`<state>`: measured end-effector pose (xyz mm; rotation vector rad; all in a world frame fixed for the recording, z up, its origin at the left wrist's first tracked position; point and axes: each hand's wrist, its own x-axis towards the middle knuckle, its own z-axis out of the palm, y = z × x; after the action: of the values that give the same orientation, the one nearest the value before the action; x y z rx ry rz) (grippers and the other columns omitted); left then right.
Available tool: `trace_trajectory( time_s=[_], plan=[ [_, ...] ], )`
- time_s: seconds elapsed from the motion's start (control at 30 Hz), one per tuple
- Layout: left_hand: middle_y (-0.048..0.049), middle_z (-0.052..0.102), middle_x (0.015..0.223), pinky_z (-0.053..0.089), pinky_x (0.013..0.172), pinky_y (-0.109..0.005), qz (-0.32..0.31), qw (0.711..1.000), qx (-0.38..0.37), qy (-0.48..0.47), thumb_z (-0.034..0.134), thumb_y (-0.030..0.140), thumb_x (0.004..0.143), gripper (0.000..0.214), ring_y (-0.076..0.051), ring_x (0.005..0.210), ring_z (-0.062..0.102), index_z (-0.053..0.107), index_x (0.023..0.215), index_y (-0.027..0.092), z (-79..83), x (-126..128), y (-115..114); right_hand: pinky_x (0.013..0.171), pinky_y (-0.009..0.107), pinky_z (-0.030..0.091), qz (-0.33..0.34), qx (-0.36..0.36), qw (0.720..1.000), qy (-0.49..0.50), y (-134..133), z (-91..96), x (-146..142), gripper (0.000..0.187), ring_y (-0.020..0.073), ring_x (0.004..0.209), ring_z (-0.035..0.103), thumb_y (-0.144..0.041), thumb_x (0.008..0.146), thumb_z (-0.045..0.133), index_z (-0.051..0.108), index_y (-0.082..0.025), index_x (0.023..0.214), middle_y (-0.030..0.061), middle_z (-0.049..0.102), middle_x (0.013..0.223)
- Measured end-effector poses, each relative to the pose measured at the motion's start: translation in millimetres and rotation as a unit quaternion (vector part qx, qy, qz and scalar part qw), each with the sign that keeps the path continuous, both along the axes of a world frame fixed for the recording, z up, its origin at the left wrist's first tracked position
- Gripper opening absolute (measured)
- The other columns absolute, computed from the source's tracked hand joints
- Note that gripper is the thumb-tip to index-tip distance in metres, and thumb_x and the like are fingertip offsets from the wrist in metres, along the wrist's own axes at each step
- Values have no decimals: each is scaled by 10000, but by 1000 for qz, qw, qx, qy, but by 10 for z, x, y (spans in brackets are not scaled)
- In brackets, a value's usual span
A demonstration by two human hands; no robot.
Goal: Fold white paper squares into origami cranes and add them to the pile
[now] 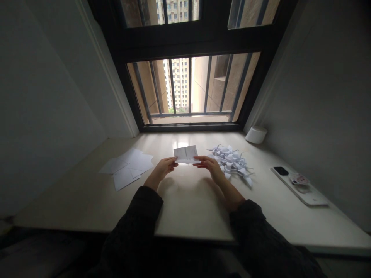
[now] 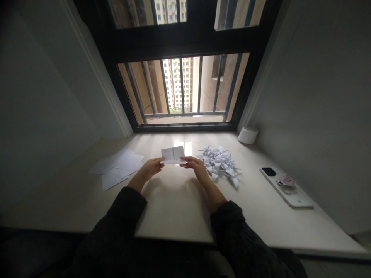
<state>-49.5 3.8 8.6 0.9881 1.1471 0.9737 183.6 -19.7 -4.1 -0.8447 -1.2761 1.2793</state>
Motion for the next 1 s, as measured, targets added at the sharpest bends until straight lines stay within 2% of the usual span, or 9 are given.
trace_trajectory(
  time_s=[0.2, 0.33, 0.43, 0.5, 0.57, 0.63, 0.73, 0.83, 1.0],
  plan=[
    [-88, 682, 827, 404, 583, -220, -26, 1000, -5, -2, 741, 417, 644, 338, -122, 673, 599, 706, 856, 156, -38, -31, 8, 797, 364, 530, -33, 43, 997, -60, -1, -29, -49, 411, 222, 852, 691, -376, 647, 742, 702, -224, 1027, 70, 721, 1006],
    [-115, 702, 827, 421, 592, -241, -38, 998, 19, 45, 740, 440, 636, 397, -153, 680, 633, 708, 888, 135, 22, -10, -37, 743, 341, 526, -80, 45, 991, -98, 38, -64, -44, 303, 213, 781, 684, -420, 637, 750, 742, -211, 856, 54, 742, 846],
    [-106, 721, 813, 436, 615, -252, -34, 991, 82, 103, 723, 464, 660, 576, -181, 702, 669, 628, 1142, 163, 90, 47, -98, 700, 328, 508, -117, 42, 985, -121, 56, -75, -24, 256, 206, 699, 669, -448, 654, 731, 737, -198, 710, 42, 728, 709],
    [-108, 729, 858, 443, 616, -254, -26, 988, 114, 96, 672, 514, 712, 750, -191, 708, 686, 441, 1354, 204, 120, 97, -129, 682, 318, 498, -137, 37, 982, -125, 52, -69, -14, 265, 200, 678, 662, -459, 667, 718, 735, -195, 691, 42, 724, 689],
    [-121, 725, 921, 455, 629, -256, -27, 986, 141, 79, 583, 575, 771, 778, -196, 740, 696, 330, 1422, 234, 124, 144, -140, 683, 309, 492, -149, 34, 981, -122, 43, -60, -7, 272, 195, 683, 662, -463, 680, 708, 739, -193, 704, 45, 727, 697],
    [-137, 710, 990, 472, 662, -266, -32, 983, 168, 67, 515, 621, 794, 701, -213, 822, 696, 436, 1362, 218, 100, 178, -130, 691, 307, 491, -155, 29, 981, -115, 37, -55, -4, 280, 193, 692, 667, -467, 686, 703, 739, -190, 712, 49, 729, 702],
    [-146, 687, 1058, 491, 719, -290, -32, 977, 200, 68, 553, 625, 763, 590, -245, 938, 672, 648, 1105, 154, 30, 202, -100, 685, 311, 495, -162, 20, 981, -101, 39, -62, -8, 301, 197, 685, 669, -483, 675, 706, 734, -185, 706, 53, 727, 694],
    [-115, 709, 955, 497, 750, -305, 5, 968, 229, 99, 651, 544, 724, 470, -232, 917, 662, 700, 965, 142, -36, 212, -88, 676, 314, 498, -161, 23, 982, -93, 45, -72, -25, 310, 197, 678, 665, -494, 668, 708, 734, -188, 708, 54, 726, 695],
    [-66, 712, 792, 493, 724, -294, 71, 956, 255, 124, 692, 473, 705, 346, -181, 765, 646, 721, 816, 147, -47, 241, -121, 657, 316, 507, -158, 27, 983, -91, 38, -66, -62, 314, 193, 654, 650, -513, 639, 719, 727, -199, 651, 51, 720, 676]
  ],
)
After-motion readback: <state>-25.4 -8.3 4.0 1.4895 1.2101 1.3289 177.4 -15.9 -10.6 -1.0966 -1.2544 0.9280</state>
